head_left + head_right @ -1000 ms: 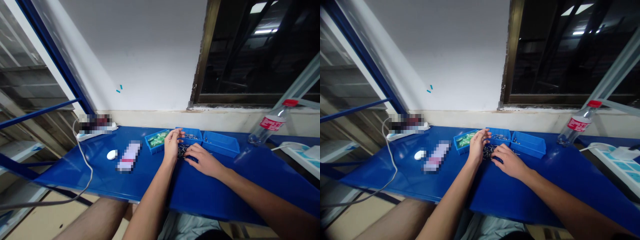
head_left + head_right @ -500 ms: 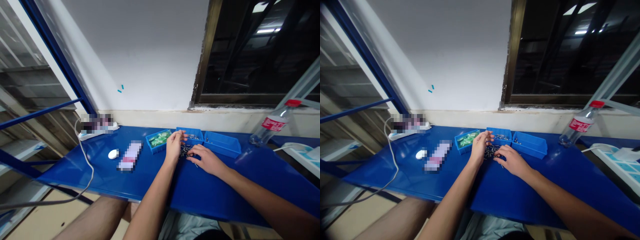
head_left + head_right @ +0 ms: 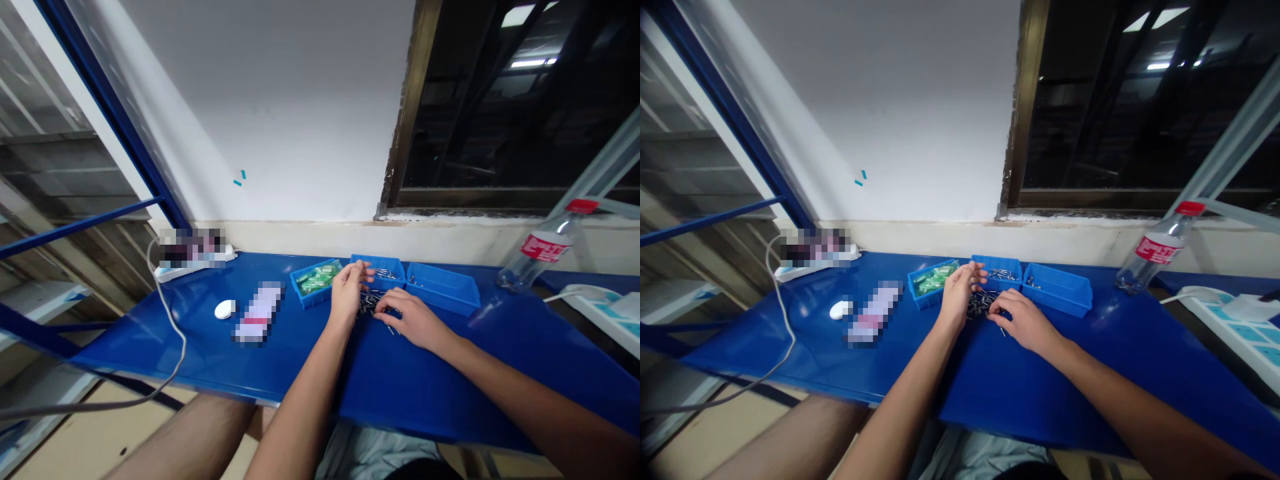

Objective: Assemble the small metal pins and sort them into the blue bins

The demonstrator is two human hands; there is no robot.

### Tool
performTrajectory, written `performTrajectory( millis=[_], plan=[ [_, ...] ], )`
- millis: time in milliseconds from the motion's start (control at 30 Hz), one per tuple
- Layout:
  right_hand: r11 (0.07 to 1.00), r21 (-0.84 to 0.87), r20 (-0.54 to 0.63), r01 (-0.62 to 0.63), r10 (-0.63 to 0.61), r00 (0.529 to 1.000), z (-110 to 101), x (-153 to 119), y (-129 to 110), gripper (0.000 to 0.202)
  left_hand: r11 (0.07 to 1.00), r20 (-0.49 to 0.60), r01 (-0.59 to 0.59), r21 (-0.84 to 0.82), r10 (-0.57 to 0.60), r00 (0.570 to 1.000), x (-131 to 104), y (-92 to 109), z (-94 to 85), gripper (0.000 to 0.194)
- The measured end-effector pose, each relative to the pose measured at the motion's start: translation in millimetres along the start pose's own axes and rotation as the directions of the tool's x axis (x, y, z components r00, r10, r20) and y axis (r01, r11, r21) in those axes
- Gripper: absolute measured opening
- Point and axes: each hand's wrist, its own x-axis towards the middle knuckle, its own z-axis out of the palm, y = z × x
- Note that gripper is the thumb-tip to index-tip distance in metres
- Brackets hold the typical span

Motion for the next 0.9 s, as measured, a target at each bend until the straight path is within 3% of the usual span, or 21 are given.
performTrajectory(
  millis=[267, 467, 567, 700, 800, 900],
  plan=[
    [0.998, 0.061, -0.027, 0.003, -0.002, 1.0, -1.0, 0.6, -3.2, 0.012, 1.0, 0.009, -0.008, 0.009, 0.008, 1.0, 0.3, -0.6, -0.2, 0.046],
    [0.979, 0.135, -0.186, -0.156, 0.179, 0.966, -6.7, 0.8, -5.4, 0.019, 0.996, 0.018, -0.013, 0.092, 0.011, 1.0, 0.7, -2.9, -1.0, 0.038],
    [0.938, 0.288, -0.293, -0.194, 0.279, 0.914, -7.6, 0.9, -1.5, 0.026, 0.983, 0.093, 0.002, 0.186, -0.02, 0.995, -0.5, -6.4, -0.5, 0.032],
    [0.823, 0.547, -0.317, -0.154, 0.374, 0.871, -4.6, 0.4, 6.0, 0.033, 0.942, 0.244, -0.059, 0.33, -0.024, 0.97, -4.0, -8.5, -0.5, 0.027],
    [0.789, 0.596, -0.311, -0.145, 0.394, 0.865, -4.0, 0.1, 7.5, 0.035, 0.931, 0.294, -0.091, 0.354, -0.018, 0.956, -5.4, -7.4, -1.9, 0.026],
    [0.829, 0.534, -0.333, -0.169, 0.389, 0.859, -5.8, 0.0, 5.6, 0.033, 0.951, 0.296, -0.048, 0.305, -0.047, 0.954, -4.7, -7.4, -3.0, 0.027]
  ],
)
